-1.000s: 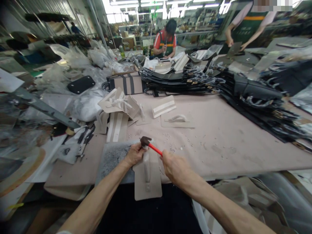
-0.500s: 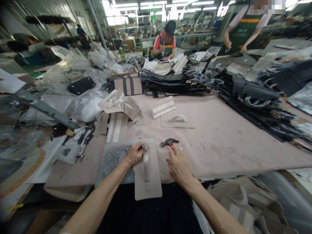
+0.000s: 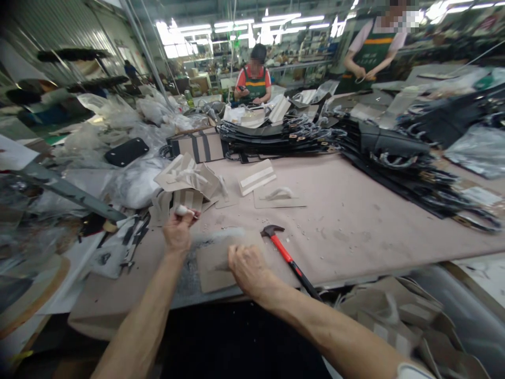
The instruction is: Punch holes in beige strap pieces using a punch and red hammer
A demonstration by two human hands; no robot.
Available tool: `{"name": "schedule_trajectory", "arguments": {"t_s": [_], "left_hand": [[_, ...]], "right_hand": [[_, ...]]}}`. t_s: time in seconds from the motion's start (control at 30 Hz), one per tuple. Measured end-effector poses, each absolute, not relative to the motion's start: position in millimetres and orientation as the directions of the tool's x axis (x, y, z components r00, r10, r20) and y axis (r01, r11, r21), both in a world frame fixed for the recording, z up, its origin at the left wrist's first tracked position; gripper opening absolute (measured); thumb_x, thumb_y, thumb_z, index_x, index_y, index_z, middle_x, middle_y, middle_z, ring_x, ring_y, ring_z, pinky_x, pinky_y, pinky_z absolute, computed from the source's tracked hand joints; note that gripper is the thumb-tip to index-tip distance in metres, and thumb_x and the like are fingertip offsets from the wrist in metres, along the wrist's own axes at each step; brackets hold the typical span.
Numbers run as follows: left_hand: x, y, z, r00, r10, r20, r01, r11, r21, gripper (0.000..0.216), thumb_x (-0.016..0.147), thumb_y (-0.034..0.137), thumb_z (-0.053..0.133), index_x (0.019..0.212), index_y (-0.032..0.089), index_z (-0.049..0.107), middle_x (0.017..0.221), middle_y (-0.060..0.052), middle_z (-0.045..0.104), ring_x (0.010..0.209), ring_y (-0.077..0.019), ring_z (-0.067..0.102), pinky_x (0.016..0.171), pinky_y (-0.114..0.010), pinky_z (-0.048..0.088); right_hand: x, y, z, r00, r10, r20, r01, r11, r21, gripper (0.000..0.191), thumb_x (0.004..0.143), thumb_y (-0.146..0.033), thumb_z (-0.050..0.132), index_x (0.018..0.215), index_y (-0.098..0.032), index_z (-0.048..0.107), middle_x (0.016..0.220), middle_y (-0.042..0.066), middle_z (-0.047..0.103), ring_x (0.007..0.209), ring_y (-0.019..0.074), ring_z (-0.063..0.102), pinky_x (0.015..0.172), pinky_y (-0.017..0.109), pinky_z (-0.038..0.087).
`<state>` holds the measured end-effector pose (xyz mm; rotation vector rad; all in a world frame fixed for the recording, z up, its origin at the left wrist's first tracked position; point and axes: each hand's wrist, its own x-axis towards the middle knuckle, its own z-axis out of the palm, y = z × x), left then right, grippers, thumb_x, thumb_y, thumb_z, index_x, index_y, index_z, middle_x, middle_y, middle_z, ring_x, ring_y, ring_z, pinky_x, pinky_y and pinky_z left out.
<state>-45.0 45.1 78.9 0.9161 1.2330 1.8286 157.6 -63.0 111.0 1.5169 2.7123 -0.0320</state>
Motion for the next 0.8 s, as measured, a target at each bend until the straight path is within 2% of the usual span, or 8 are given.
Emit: {"name": "schedule_trajectory", "arguments": {"t_s": [0.1,0.17,0.3,0.4,0.57,0.7,0.8], "left_hand": [[-60.3,44.7,118.8,-0.413,0.807,0.422,0.022,-0.454,0.891,0.031,0.075,0.031,0.079,0.097,0.015,0.065,0.085,-0.003,0.073,0.077,-0.0154,0.071,0.082,-0.033,0.059],[-54.7,35.9,123.3,-0.327,0.832,0.449,0.096,-0.443,0.891,0.025,0.078,0.028,0.076,0.097,0.016,0.067,0.087,-0.003,0.074,0.08,-0.0161,0.071,0.083,-0.032,0.058],[-21.2,10.7,87.6,-0.135,0.951,0.278,0.18,-0.252,0.951,0.016,0.079,0.025,0.072,0.093,0.017,0.07,0.085,-0.003,0.074,0.078,-0.0162,0.069,0.074,-0.026,0.055],[-1.1,0.7,61.6,-0.069,0.978,0.196,0.179,-0.182,0.967,0.015,0.079,0.025,0.07,0.092,0.018,0.07,0.085,-0.003,0.074,0.078,-0.0162,0.068,0.073,-0.025,0.054],[5.8,14.5,47.9,-0.045,0.983,0.177,0.152,-0.169,0.974,0.013,0.078,0.026,0.07,0.088,0.017,0.07,0.083,-0.002,0.072,0.077,-0.0148,0.066,0.073,-0.024,0.052],[3.9,25.2,27.3,-0.031,0.992,0.122,0.081,-0.12,0.989,0.019,0.076,0.029,0.072,0.089,0.017,0.069,0.085,-0.002,0.073,0.079,-0.0156,0.068,0.075,-0.025,0.052],[3.1,24.2,7.5,-0.032,0.997,0.065,0.025,-0.064,0.998,0.025,0.074,0.033,0.075,0.091,0.016,0.068,0.086,-0.003,0.074,0.08,-0.0165,0.069,0.075,-0.026,0.054]], "right_hand": [[153.0,-55.9,127.5,-0.394,0.911,-0.123,0.919,0.389,-0.065,0.018,0.091,-0.011,0.047,0.105,-0.012,0.058,0.08,0.014,0.067,0.076,0.0263,0.067,0.065,0.032,0.043],[150.2,-52.5,129.9,-0.318,0.936,-0.151,0.946,0.302,-0.121,0.019,0.095,-0.023,0.048,0.107,-0.012,0.058,0.079,0.014,0.069,0.075,0.027,0.069,0.062,0.031,0.042],[148.2,-57.5,116.9,-0.209,0.975,-0.075,0.949,0.183,-0.258,0.025,0.1,-0.029,0.038,0.102,-0.016,0.059,0.081,0.011,0.071,0.072,0.023,0.07,0.059,0.028,0.04],[148.2,-63.4,102.2,-0.132,0.991,-0.027,0.942,0.116,-0.315,0.028,0.101,-0.03,0.035,0.111,-0.017,0.059,0.083,0.01,0.072,0.073,0.0218,0.07,0.06,0.028,0.039],[142.8,-58.8,81.9,-0.118,0.976,-0.183,0.948,0.056,-0.314,0.028,0.101,-0.029,0.036,0.105,-0.018,0.061,0.083,0.011,0.072,0.075,0.023,0.071,0.062,0.029,0.041],[134.4,-57.2,75.3,-0.136,0.981,-0.138,0.935,0.081,-0.345,0.031,0.101,-0.026,0.032,0.11,-0.018,0.061,0.083,0.01,0.073,0.076,0.0224,0.071,0.063,0.029,0.041],[129.5,-58.4,73.8,-0.12,0.978,-0.171,0.934,0.053,-0.354,0.032,0.1,-0.028,0.034,0.106,-0.017,0.064,0.085,0.012,0.073,0.078,0.0235,0.071,0.066,0.03,0.043]]}}
